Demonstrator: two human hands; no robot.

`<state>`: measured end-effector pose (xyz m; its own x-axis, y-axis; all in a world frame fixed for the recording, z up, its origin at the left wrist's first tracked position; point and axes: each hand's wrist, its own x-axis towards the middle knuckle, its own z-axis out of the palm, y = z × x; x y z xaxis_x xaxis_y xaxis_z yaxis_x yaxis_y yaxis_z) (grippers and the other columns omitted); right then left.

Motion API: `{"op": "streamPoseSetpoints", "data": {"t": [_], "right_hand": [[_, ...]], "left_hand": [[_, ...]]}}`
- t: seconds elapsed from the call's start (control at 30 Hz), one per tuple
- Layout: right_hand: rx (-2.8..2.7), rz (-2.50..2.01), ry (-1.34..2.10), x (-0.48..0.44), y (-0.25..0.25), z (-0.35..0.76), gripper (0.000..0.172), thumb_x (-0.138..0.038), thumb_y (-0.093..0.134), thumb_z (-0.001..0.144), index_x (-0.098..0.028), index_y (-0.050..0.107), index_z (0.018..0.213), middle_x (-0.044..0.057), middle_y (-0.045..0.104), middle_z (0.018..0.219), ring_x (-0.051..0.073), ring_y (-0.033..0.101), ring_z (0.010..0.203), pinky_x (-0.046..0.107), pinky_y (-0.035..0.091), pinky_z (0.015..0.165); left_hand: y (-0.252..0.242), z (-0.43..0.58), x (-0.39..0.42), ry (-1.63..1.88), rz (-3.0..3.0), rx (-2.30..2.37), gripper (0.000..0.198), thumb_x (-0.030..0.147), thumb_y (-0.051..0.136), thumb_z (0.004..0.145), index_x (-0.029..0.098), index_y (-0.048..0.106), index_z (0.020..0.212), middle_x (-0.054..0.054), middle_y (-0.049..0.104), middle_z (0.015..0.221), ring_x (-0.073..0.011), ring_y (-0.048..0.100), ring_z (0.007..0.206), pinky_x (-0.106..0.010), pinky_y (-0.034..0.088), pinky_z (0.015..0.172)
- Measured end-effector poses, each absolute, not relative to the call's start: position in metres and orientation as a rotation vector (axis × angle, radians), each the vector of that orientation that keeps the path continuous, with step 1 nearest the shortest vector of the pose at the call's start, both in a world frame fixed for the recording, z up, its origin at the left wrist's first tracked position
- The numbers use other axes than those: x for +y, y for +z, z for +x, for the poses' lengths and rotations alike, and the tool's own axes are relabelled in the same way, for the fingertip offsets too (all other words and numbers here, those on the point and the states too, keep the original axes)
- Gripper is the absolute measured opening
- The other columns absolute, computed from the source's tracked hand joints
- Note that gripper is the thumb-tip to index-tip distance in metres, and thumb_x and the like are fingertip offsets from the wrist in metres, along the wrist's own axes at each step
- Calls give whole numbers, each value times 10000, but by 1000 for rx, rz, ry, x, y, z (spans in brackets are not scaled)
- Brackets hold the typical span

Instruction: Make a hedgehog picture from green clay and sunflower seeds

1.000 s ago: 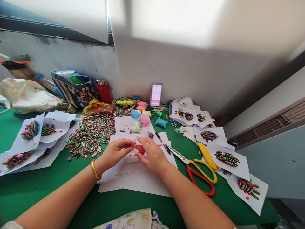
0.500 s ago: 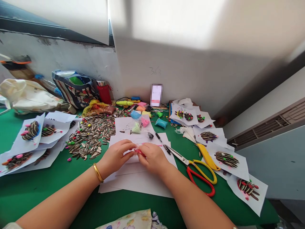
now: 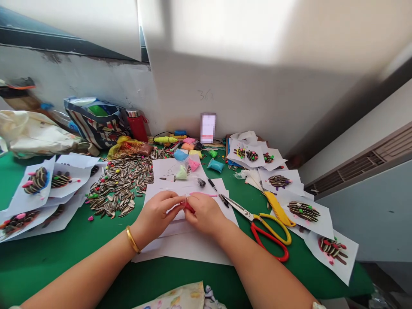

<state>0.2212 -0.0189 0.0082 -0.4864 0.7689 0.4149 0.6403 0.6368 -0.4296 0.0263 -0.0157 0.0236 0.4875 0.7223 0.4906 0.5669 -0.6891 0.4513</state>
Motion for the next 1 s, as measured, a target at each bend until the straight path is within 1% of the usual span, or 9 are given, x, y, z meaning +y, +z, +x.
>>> {"op": "streamPoseSetpoints", "data": {"t": [0.1,0.2,0.27,0.37,0.6,0.73,0.93,1.0], "right_hand": [[-2270,-1090,275,-18,8,221,143,-157,509,851,-207,479,720,3,520,698,149,461,650,271,320,594],[-2255,-1072,273,-18,10,221,128,-156,499,862,-206,501,745,9,535,705,155,475,661,271,336,601],[-2247,-1049,286,-19,11,221,119,-153,490,864,-207,506,760,13,543,714,160,482,672,274,347,607],[-2249,-1017,312,-19,12,221,110,-134,475,851,-207,511,777,21,554,732,168,498,695,280,374,626],[-2247,-998,320,-20,14,220,122,-135,465,846,-213,508,763,16,540,712,167,491,680,278,388,617],[-2238,-1017,316,-20,13,220,123,-134,477,848,-214,508,760,14,544,721,165,492,686,279,384,619],[-2205,-983,322,-20,15,220,109,-170,475,908,-211,570,872,24,595,780,169,540,740,282,425,664],[-2192,-982,314,-20,16,221,115,-194,474,927,-205,586,903,29,602,793,171,548,745,286,434,668]], "left_hand": [[25,26,-17,952,2605,1155,222,235,536,946,206,687,1107,-76,681,925,-208,606,830,-354,484,753],[29,26,-18,920,2649,1214,222,266,532,953,214,676,1114,-84,689,1016,-231,615,914,-406,474,835],[31,26,-19,898,2653,1210,226,264,520,961,215,658,1132,-81,692,1050,-232,615,958,-422,462,883],[31,26,-20,878,2649,1166,212,258,512,967,207,646,1122,-70,701,1016,-222,614,949,-419,457,897],[27,25,-17,1028,2604,1102,117,260,566,938,214,669,968,-59,677,919,-202,589,877,-391,459,868],[26,25,-16,1090,2569,1077,99,240,581,925,209,668,961,-63,659,908,-201,575,869,-376,468,838],[29,23,-15,1112,2496,1071,96,251,583,927,204,667,926,-55,647,873,-191,584,862,-385,486,863],[31,23,-15,1114,2454,1086,115,260,570,935,208,672,946,-59,650,889,-191,596,871,-374,500,847]]}}
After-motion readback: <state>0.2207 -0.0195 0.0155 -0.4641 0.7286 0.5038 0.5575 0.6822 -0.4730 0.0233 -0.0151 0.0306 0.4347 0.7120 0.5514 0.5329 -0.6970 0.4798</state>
